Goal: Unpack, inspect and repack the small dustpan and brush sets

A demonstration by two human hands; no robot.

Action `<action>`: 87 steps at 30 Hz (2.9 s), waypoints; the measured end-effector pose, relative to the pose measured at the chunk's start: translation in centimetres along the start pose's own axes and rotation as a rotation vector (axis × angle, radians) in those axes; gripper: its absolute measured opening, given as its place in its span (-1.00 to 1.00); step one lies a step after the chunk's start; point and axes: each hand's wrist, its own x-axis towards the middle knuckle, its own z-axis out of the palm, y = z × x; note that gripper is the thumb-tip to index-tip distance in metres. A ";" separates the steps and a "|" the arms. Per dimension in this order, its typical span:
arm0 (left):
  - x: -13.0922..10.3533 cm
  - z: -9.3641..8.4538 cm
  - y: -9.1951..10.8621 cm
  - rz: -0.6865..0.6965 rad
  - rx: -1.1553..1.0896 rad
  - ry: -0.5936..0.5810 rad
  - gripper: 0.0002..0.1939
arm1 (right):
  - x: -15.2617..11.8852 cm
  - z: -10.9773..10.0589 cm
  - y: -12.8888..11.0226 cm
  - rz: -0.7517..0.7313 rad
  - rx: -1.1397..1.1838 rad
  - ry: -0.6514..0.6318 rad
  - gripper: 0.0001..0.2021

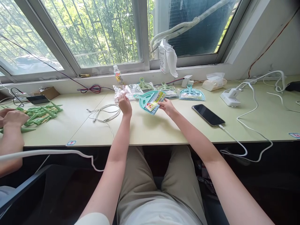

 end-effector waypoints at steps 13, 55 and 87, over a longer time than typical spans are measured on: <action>-1.4 1.2 2.1 0.234 -0.117 -0.173 -0.57 | -0.1 0.0 0.3 -0.077 0.058 -0.030 -0.69; -4.3 3.3 4.8 -0.538 -1.105 -1.019 -0.49 | -1.0 0.5 -0.4 -0.193 0.071 0.095 -0.63; -3.8 2.5 4.5 -0.460 -0.983 -0.971 -0.26 | -0.3 0.0 0.2 -0.146 0.063 -0.032 -0.70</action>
